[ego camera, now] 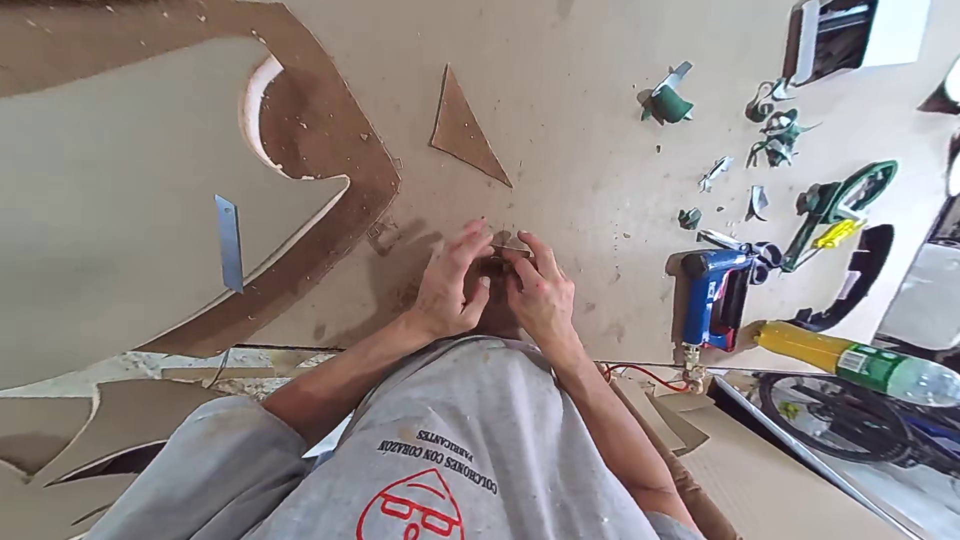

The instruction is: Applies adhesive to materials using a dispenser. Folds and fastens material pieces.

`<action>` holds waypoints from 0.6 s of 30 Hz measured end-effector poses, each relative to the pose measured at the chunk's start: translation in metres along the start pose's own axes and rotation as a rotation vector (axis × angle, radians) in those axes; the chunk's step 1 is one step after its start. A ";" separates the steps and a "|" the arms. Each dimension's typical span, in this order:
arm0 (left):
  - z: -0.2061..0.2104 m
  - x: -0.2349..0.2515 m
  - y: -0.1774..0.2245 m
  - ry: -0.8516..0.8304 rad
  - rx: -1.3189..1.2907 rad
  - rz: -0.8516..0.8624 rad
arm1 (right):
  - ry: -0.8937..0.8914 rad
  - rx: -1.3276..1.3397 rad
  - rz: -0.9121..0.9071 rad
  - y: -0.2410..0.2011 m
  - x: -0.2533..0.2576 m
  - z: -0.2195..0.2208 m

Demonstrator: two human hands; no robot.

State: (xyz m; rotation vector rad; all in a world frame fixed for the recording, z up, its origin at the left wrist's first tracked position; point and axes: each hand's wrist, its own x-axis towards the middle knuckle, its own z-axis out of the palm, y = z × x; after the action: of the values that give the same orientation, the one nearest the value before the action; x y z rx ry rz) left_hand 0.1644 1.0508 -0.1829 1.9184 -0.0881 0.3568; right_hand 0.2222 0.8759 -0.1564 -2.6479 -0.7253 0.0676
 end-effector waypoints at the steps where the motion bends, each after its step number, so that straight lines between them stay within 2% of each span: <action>1: 0.001 -0.001 0.001 -0.025 -0.002 0.012 | -0.003 -0.005 0.000 0.000 0.000 0.000; 11: 0.005 -0.001 0.005 -0.214 0.110 0.024 | -0.041 -0.012 0.005 0.002 -0.003 0.002; 16: 0.005 0.000 0.008 -0.270 0.272 0.137 | -0.047 0.033 0.017 0.002 -0.003 0.002; 18: 0.006 -0.002 0.010 -0.283 0.341 0.186 | -0.101 0.115 0.090 0.002 0.000 -0.003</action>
State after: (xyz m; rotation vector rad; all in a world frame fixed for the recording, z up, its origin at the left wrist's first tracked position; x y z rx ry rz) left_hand 0.1613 1.0412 -0.1768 2.2978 -0.4176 0.2317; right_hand 0.2235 0.8728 -0.1544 -2.5801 -0.6142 0.2615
